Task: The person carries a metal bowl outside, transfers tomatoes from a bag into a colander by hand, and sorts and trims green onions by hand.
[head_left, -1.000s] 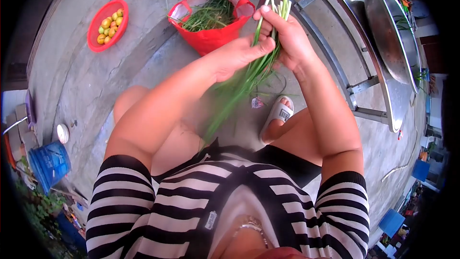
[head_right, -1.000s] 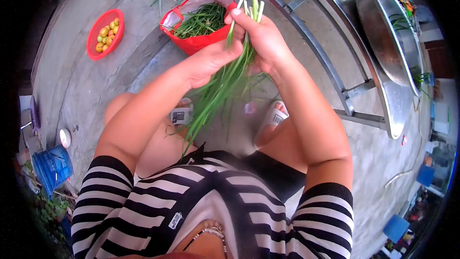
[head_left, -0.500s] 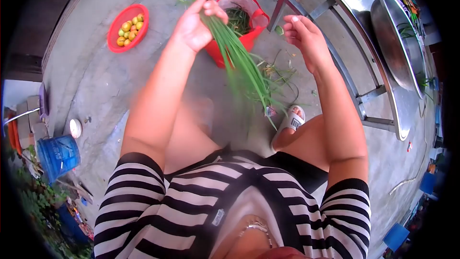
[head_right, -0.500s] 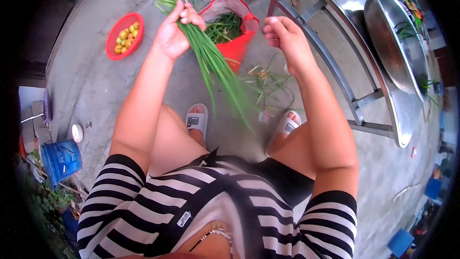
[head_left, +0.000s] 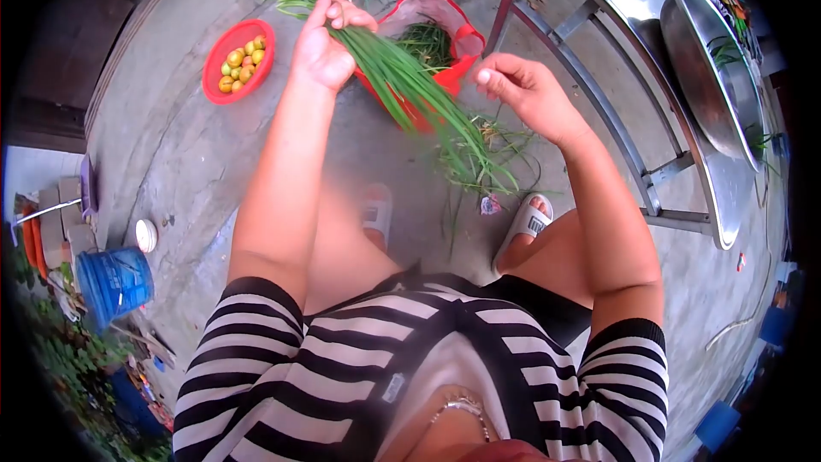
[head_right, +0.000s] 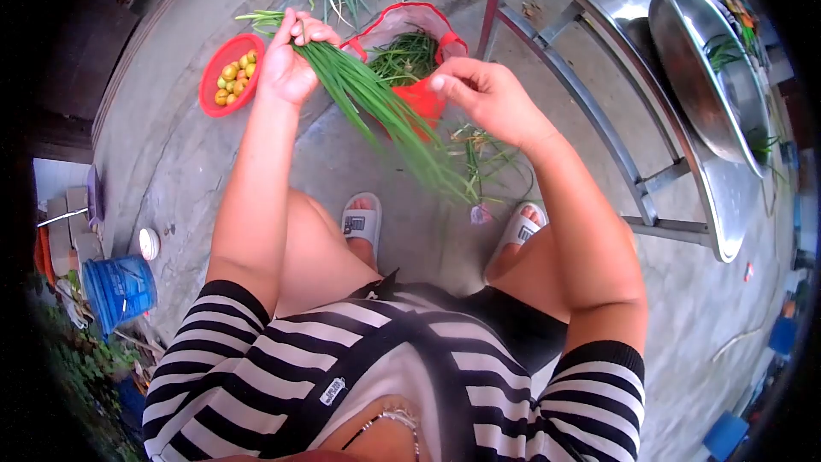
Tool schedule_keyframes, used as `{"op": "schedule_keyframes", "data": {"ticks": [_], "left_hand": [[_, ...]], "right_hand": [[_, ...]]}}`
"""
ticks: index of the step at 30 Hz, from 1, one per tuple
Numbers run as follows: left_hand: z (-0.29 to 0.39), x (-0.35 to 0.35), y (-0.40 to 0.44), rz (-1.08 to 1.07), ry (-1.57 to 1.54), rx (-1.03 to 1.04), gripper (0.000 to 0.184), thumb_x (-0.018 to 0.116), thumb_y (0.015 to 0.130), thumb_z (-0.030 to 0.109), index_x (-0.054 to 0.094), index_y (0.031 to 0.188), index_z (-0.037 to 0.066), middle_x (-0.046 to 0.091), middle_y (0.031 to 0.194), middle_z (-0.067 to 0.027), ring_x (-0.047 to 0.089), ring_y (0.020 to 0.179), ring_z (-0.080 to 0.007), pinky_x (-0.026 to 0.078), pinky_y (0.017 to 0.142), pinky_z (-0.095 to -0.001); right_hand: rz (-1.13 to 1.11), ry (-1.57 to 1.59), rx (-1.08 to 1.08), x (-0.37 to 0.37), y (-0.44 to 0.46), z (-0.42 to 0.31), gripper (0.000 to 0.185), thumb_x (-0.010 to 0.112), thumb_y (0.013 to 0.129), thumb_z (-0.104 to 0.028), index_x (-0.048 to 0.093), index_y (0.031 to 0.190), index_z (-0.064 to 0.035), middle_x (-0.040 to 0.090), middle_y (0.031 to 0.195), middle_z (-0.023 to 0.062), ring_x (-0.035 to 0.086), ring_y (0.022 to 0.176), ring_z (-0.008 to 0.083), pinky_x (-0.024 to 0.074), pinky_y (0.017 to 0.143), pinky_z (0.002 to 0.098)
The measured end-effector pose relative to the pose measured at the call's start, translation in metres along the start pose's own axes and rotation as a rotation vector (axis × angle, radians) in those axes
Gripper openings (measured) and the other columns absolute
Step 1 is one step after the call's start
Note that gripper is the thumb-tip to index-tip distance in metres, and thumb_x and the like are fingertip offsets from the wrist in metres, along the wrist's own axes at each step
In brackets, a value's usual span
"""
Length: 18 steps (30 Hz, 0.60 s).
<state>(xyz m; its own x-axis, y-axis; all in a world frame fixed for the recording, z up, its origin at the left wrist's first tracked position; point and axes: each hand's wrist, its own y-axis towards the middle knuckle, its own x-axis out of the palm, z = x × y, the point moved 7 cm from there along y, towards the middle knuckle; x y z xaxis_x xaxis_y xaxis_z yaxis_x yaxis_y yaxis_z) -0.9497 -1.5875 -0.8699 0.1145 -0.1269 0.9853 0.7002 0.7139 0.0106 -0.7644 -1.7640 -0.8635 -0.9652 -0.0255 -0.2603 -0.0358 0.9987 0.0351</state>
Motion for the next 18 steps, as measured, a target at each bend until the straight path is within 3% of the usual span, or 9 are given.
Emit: {"op": "schedule_keyframes", "data": {"ticks": [6, 10, 11, 15, 18], "left_hand": [[0.012, 0.004, -0.001, 0.007, -0.009, 0.078, 0.023, 0.058, 0.099, 0.024, 0.05, 0.085, 0.008, 0.036, 0.063, 0.0034, 0.036, 0.058, -0.0119, 0.04, 0.065, -0.0298], [0.02, 0.004, 0.0, 0.0, -0.013, 0.124, 0.024, 0.057, 0.099, 0.024, 0.048, 0.083, 0.008, 0.032, 0.062, 0.003, 0.033, 0.056, -0.0116, 0.036, 0.063, -0.0286], [0.018, 0.005, 0.0, 0.002, -0.026, 0.127, 0.025, 0.057, 0.099, 0.024, 0.048, 0.083, 0.008, 0.032, 0.062, 0.003, 0.033, 0.056, -0.0117, 0.036, 0.062, -0.0286], [0.014, 0.007, 0.001, -0.046, -0.11, 0.082, 0.027, 0.056, 0.099, 0.024, 0.045, 0.081, 0.008, 0.027, 0.062, 0.0031, 0.03, 0.056, -0.0119, 0.034, 0.061, -0.0285], [0.024, 0.008, -0.001, -0.072, -0.082, 0.143, 0.028, 0.054, 0.1, 0.023, 0.043, 0.079, 0.008, 0.026, 0.062, 0.0032, 0.03, 0.056, -0.0118, 0.033, 0.06, -0.0282]], "right_hand": [[-0.209, -0.281, 0.146, 0.009, -0.011, 0.011, 0.019, 0.066, 0.095, -0.02, 0.067, 0.093, -0.0009, 0.061, 0.075, -0.0006, 0.05, 0.073, 0.0066, 0.0445, 0.067, 0.0278], [0.158, -0.025, -0.017, -0.01, -0.006, 0.008, 0.02, 0.067, 0.094, -0.018, 0.066, 0.086, -0.0005, 0.06, 0.075, -0.0025, 0.051, 0.07, 0.0074, 0.0446, 0.064, 0.027], [0.221, 0.109, 0.053, -0.015, -0.006, 0.008, 0.02, 0.066, 0.095, -0.02, 0.067, 0.085, -0.0029, 0.059, 0.074, -0.0035, 0.049, 0.066, 0.0063, 0.0409, 0.06, 0.0242], [0.4, 0.471, 0.104, -0.03, -0.008, 0.014, 0.02, 0.062, 0.097, -0.027, 0.069, 0.088, -0.0097, 0.053, 0.067, -0.0054, 0.039, 0.058, 0.0034, 0.0298, 0.053, 0.0201], [0.352, 0.397, 0.096, -0.045, -0.01, 0.011, 0.022, 0.061, 0.098, -0.028, 0.068, 0.085, -0.0105, 0.053, 0.066, -0.0051, 0.038, 0.057, 0.0035, 0.0291, 0.052, 0.0206]]}}
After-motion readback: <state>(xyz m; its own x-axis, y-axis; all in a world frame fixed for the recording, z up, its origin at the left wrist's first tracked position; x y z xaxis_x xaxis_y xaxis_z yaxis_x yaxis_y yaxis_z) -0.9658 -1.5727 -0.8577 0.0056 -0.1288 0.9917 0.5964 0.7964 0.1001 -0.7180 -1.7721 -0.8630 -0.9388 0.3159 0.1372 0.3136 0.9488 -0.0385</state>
